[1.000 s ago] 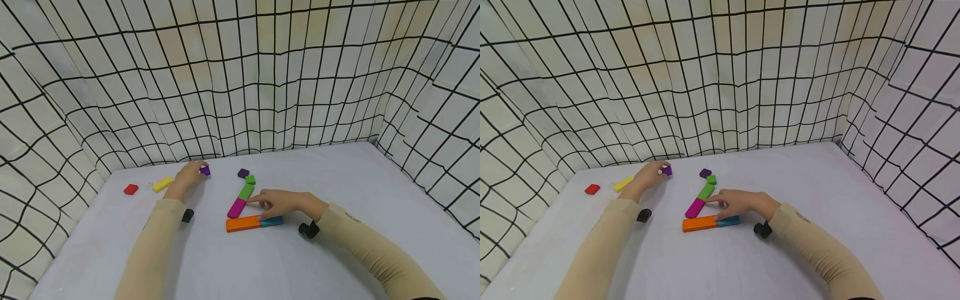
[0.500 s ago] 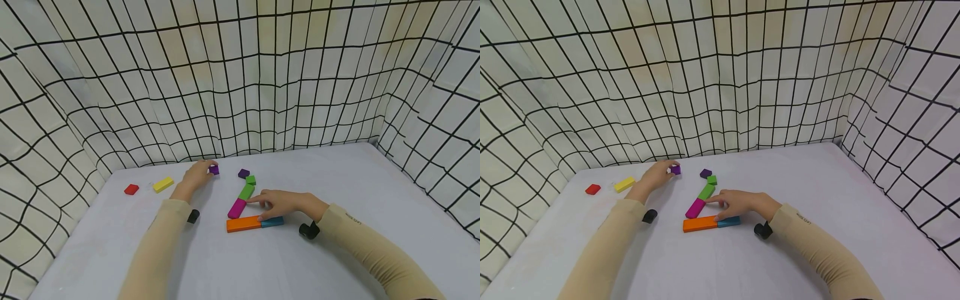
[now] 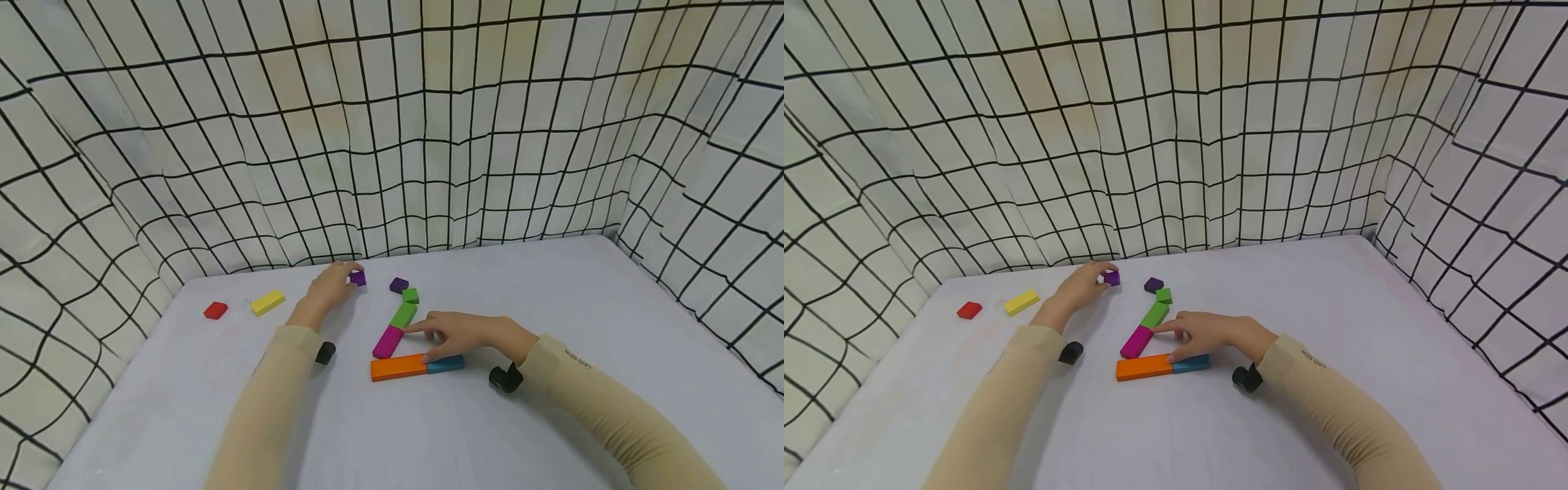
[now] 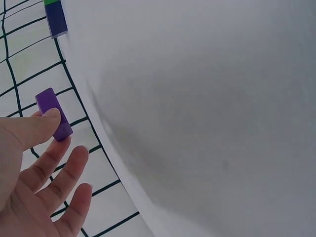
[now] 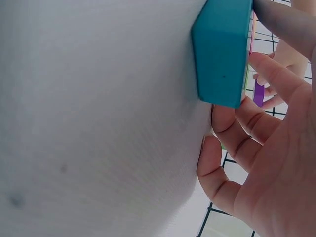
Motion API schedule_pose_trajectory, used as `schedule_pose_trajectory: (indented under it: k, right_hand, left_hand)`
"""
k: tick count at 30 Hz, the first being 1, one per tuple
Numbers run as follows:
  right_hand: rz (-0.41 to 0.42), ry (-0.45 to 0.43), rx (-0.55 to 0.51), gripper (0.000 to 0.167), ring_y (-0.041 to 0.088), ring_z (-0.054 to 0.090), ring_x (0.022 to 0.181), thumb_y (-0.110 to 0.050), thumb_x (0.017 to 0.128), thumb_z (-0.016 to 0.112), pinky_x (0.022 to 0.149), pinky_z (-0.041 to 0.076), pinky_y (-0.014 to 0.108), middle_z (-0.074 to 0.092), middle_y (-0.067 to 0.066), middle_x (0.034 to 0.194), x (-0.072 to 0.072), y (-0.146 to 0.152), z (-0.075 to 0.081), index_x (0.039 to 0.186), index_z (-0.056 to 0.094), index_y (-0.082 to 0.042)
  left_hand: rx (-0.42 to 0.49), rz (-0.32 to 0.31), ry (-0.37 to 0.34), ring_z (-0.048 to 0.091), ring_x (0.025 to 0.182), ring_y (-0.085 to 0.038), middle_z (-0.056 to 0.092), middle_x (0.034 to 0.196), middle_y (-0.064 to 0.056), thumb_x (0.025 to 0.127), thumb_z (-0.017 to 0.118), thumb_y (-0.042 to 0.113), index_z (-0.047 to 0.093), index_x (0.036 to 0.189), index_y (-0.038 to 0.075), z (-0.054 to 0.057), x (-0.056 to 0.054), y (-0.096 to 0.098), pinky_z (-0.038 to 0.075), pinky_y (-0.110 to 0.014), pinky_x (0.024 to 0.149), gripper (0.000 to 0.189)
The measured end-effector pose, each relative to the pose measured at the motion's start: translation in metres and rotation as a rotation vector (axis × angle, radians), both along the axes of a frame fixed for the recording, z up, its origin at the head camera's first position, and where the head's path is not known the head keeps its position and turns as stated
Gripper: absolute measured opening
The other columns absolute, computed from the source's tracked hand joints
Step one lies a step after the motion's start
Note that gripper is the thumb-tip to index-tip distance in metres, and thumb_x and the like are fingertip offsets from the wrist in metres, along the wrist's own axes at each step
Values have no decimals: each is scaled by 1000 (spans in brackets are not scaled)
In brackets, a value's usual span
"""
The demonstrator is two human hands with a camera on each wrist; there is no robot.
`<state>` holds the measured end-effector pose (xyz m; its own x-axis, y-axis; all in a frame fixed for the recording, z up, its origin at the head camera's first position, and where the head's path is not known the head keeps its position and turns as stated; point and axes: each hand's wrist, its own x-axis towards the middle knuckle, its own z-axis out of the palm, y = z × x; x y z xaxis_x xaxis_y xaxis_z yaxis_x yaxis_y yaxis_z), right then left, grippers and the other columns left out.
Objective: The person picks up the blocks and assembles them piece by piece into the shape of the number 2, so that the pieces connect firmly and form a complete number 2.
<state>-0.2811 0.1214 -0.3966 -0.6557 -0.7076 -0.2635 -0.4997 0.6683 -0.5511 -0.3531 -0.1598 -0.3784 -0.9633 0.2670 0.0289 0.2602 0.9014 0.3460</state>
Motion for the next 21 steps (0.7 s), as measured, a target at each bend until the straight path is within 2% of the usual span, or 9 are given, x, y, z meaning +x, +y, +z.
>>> schedule_pose_trajectory:
  k: [7,21]
  right_hand:
    - [-6,-6,0,65,14,51,97,-35,94,75,79,50,28,54,-5,107,0,-1,-2,154,50,-29]
    - [8,10,-6,65,14,51,96,-36,94,75,78,49,28,54,-5,107,0,1,-1,154,50,-28]
  left_hand:
    - [3,9,-23,48,134,-43,50,147,-24,102,60,5,58,141,8,-2,-1,5,38,-65,108,39]
    - [35,31,-50,52,130,-39,57,138,-24,101,60,6,59,140,7,1,-8,10,41,-59,107,39]
